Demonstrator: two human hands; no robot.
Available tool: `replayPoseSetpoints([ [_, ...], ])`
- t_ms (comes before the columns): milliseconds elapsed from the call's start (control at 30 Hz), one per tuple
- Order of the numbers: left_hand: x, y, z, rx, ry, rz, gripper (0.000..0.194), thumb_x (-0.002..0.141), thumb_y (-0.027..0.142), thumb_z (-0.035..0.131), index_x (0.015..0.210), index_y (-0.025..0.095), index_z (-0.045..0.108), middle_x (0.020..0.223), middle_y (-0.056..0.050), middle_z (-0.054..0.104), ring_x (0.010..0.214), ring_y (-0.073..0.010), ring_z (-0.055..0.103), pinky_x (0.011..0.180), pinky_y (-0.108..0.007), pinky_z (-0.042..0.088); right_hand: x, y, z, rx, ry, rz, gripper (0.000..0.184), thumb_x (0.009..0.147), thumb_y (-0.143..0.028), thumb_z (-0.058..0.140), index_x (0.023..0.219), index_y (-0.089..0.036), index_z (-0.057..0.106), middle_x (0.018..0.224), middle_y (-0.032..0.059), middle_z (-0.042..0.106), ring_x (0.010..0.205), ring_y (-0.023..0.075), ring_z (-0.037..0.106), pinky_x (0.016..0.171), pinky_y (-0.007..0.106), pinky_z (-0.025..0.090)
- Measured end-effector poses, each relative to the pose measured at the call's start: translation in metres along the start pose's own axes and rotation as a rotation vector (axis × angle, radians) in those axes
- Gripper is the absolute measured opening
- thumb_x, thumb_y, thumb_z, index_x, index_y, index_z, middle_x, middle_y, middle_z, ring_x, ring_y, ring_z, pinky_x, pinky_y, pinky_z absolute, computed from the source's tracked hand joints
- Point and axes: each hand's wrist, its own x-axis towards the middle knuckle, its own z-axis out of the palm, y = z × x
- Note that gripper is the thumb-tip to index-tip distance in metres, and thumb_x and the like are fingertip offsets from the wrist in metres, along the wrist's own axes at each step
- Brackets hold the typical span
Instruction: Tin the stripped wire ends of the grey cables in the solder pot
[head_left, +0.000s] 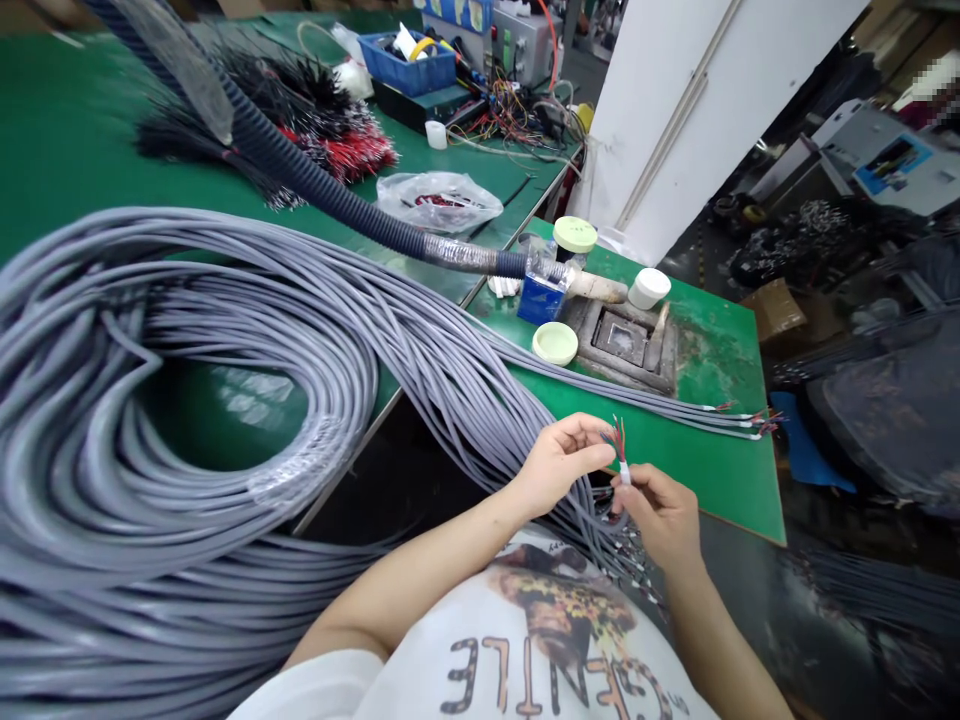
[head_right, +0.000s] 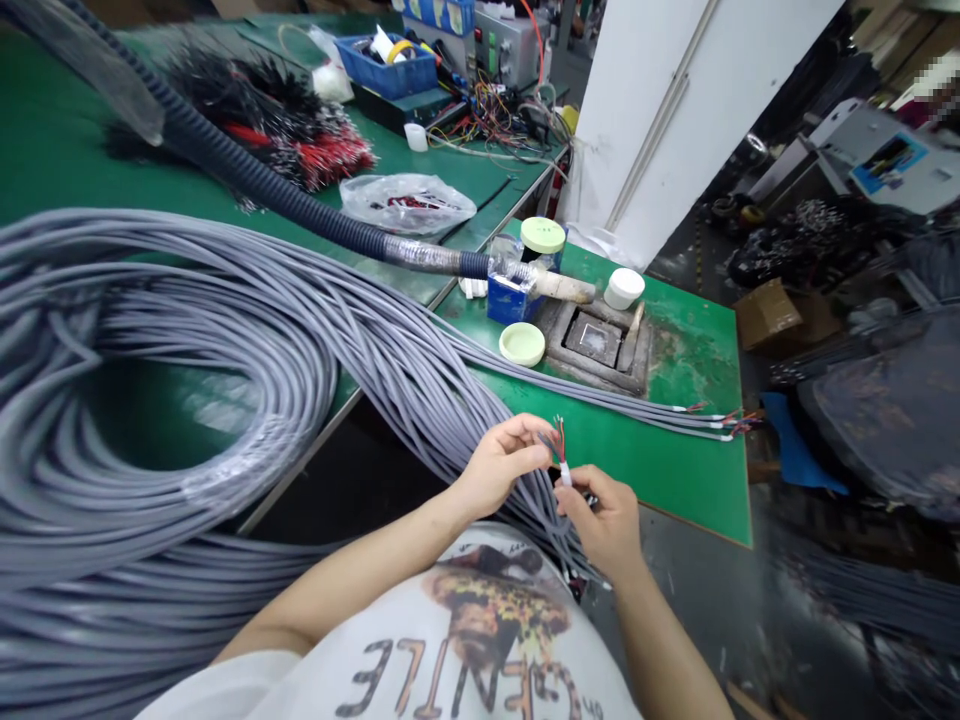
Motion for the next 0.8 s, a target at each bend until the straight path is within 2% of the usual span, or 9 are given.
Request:
replayPoseSetpoints([
  [133, 0.002, 0.001, 0.003, -0.002, 0.047, 0.008, 0.026, 0.066, 0.033, 0.08, 0.076, 0.014, 0.066, 0.061, 0.003, 0.062, 0.054, -0.0071, 0.056, 0.057, -0.019, 0.045, 0.006, -0.001, 0.0, 0.064, -0.053, 0.031, 0.012, 0.084, -0.032, 0.061, 0.084, -0.021, 0.065, 0.063, -0.0018, 0.063, 0.055, 0.013, 0.056, 0.056, 0.026, 0.044],
  [267, 0.002, 0.0, 0.006, 0.007, 0.051, -0.026, 0.028, 0.065, 0.035, 0.081, 0.074, 0.014, 0.064, 0.063, 0.002, 0.064, 0.058, -0.0107, 0.061, 0.06, -0.024, 0.05, 0.02, -0.011, 0.002, 0.285, -0.102, 0.064, 0.025, 0.08, -0.036, 0.066, 0.098, -0.02, 0.062, 0.064, -0.0024, 0.062, 0.054, 0.013, 0.056, 0.054, 0.025, 0.044],
  [367, 0.001, 0.001, 0.008, 0.023, 0.057, -0.012, 0.029, 0.066, 0.036, 0.08, 0.072, 0.014, 0.063, 0.06, 0.002, 0.064, 0.054, -0.0103, 0.06, 0.058, -0.024, 0.05, 0.032, -0.021, 0.004, 0.369, -0.03, 0.109, 0.018, 0.081, -0.034, 0.067, 0.089, -0.021, 0.059, 0.057, -0.0051, 0.058, 0.048, 0.0107, 0.052, 0.049, 0.023, 0.042],
  [533, 0.002, 0.002, 0.009, 0.033, 0.084, 0.021, 0.031, 0.065, 0.038, 0.08, 0.071, 0.014, 0.062, 0.058, 0.003, 0.063, 0.052, -0.0099, 0.059, 0.056, -0.023, 0.048, 0.041, -0.028, 0.007, 0.329, 0.067, 0.111, 0.014, 0.084, -0.032, 0.064, 0.081, -0.02, 0.058, 0.055, -0.0046, 0.058, 0.048, 0.0102, 0.054, 0.051, 0.023, 0.042],
  [667, 0.003, -0.001, 0.006, 0.053, 0.133, 0.049, 0.028, 0.066, 0.036, 0.08, 0.07, 0.014, 0.062, 0.061, 0.003, 0.062, 0.054, -0.0078, 0.057, 0.057, -0.021, 0.046, 0.044, -0.027, 0.009, 0.323, 0.073, 0.113, 0.015, 0.086, -0.033, 0.062, 0.08, -0.02, 0.058, 0.051, -0.0056, 0.056, 0.044, 0.009, 0.051, 0.049, 0.022, 0.041],
  [800, 0.003, -0.004, 0.002, 0.106, 0.183, 0.087, 0.027, 0.068, 0.037, 0.078, 0.07, 0.014, 0.064, 0.064, 0.002, 0.063, 0.057, -0.0076, 0.054, 0.06, -0.021, 0.044, 0.05, -0.026, 0.006, 0.364, -0.003, 0.151, 0.015, 0.082, -0.033, 0.065, 0.082, -0.019, 0.059, 0.049, -0.0072, 0.053, 0.04, 0.0082, 0.047, 0.044, 0.021, 0.038],
])
